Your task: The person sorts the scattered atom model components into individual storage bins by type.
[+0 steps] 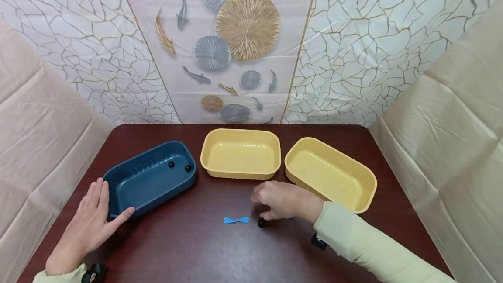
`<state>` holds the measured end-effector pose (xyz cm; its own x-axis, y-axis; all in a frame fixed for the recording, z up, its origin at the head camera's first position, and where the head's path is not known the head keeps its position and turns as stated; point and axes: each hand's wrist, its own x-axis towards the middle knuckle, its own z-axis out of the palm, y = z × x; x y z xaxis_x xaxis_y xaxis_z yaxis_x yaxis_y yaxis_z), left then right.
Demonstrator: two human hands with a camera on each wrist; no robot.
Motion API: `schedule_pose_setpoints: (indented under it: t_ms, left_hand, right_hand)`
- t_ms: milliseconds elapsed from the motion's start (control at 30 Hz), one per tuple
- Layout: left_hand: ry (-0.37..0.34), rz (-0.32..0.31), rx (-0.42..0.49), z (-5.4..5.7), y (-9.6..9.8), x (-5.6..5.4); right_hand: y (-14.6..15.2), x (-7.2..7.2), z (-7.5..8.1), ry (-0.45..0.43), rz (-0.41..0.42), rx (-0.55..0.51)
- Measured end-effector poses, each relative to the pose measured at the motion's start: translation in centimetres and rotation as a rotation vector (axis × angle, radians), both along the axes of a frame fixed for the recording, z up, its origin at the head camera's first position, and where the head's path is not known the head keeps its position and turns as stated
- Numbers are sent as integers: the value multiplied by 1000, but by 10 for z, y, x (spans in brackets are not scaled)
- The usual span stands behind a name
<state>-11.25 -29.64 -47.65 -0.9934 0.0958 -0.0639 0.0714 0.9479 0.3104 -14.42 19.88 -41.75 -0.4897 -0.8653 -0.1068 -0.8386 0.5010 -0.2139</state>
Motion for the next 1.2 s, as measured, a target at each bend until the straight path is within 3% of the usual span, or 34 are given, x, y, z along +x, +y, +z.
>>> schedule_pose_setpoints:
  t_ms: [233,533,967,1200]
  left_hand:
    - [3,0,-9,2,0,-1]
    - [-4,0,-6,0,-1,0]
    - [-2,8,-19,-1,-1,0]
    - [-3,6,-32,0,1,-1]
  right_hand:
    - [3,6,-23,-68,-18,5]
    - [0,6,-44,-78,-31,-35]
    - [-14,-18,-23,48,-23,-157]
    - [-32,-30,-11,58,-8,-160]
